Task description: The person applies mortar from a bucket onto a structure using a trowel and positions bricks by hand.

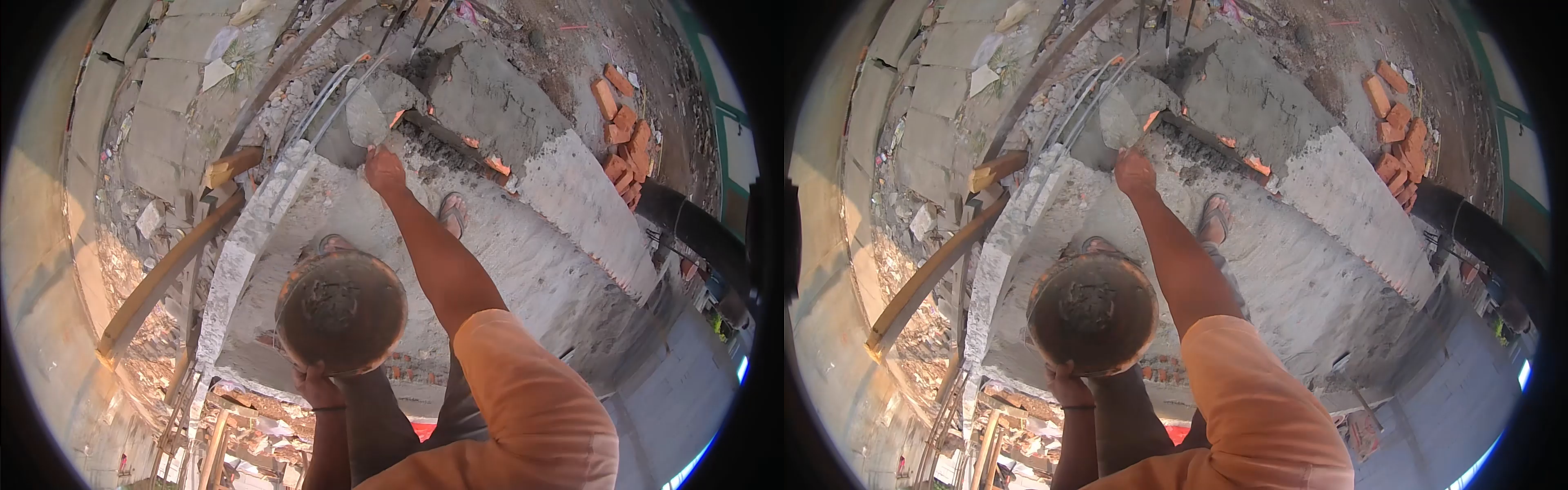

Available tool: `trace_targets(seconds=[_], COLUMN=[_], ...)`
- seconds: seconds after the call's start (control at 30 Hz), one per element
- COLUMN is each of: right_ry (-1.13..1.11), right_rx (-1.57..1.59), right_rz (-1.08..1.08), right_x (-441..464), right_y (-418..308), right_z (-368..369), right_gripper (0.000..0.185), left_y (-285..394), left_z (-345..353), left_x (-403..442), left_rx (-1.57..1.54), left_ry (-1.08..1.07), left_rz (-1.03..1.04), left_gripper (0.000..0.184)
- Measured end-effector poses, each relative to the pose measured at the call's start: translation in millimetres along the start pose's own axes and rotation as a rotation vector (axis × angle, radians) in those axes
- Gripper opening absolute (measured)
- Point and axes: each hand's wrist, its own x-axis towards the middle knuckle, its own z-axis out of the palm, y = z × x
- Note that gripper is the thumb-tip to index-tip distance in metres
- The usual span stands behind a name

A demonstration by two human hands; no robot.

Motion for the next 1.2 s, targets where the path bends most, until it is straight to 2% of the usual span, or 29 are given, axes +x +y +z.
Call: trace_targets(seconds=[0.13, 0.2, 0.27, 0.37, 0.47, 0.57, 0.6, 0.7, 0.8, 0.87, 0.9, 1.0, 1.1, 1.2], right_ry=[-0.227, -0.294, -0.363, -0.852, -0.916, -0.674, -0.629, -0.620, -0.784, -0.719, -0.695, -0.377, -0.518, -0.533], right_rx=[-0.133, -0.209, -0.084, -0.094, -0.576, -0.628, -0.627, -0.572, -0.738, -0.657, -0.616, -0.550, -0.520, -0.609], right_rz=[-0.035, -0.045, -0.073, 0.153, -0.346, -0.403, -0.366, -0.656, -0.833, -0.890, -0.911, -0.787, -0.950, -0.856], right_x=[-40.2, -79.0, -127.5, -165.9, -163.2, -148.6, -155.4, -177.5, -213.5, -213.6, -217.1, -229.0, -260.0, -297.4], right_y=[73.4, 88.8, 77.7, 34.6, 17.5, 25.9, 0.4, -8.3, -31.8, -43.0, -43.0, -60.4, -45.7, -59.6], right_z=[-44.8, -99.7, -163.3, -237.8, -244.5, -217.4, -227.1, -222.1, -249.6, -283.5, -292.0, -290.5, -272.0, -302.3], right_gripper=[0.044, 0.042, 0.039, 0.033, 0.031, 0.033, 0.035, 0.032, 0.029, 0.024, 0.022, 0.019, 0.026, 0.031], left_y=[-7.8, -17.5, -35.8, -31.7, -25.2, -0.7, 5.5, 24.1, 39.0, 58.1, 65.1, 88.4, 102.4, 120.5], left_z=[36.2, 49.7, 63.5, 112.2, 142.1, 178.0, 184.5, 190.6, 169.5, 153.2, 142.7, 143.5, 138.3, 115.7], left_x=[-19.5, -20.2, -13.4, -23.6, -35.0, -50.3, -55.2, -68.8, -58.8, -71.6, -87.7, -103.6, -96.4, -100.0], left_rx=[-0.078, -0.067, -0.022, -0.114, -0.114, -0.196, -0.211, -0.181, -0.151, -0.139, -0.117, -0.109, -0.105, -0.115], left_ry=[0.054, 0.097, 0.143, 0.166, 0.133, 0.117, 0.103, 0.065, 0.033, 0.045, 0.049, -0.015, -0.084, -0.085], left_rz=[-0.029, -0.006, 0.085, 0.181, 0.256, 0.335, 0.361, 0.383, 0.462, 0.465, 0.469, 0.567, 0.698, 0.720], left_gripper=[0.017, 0.014, 0.011, 0.018, 0.021, 0.019, 0.018, 0.017, 0.020, 0.023, 0.024, 0.026, 0.026, 0.024])
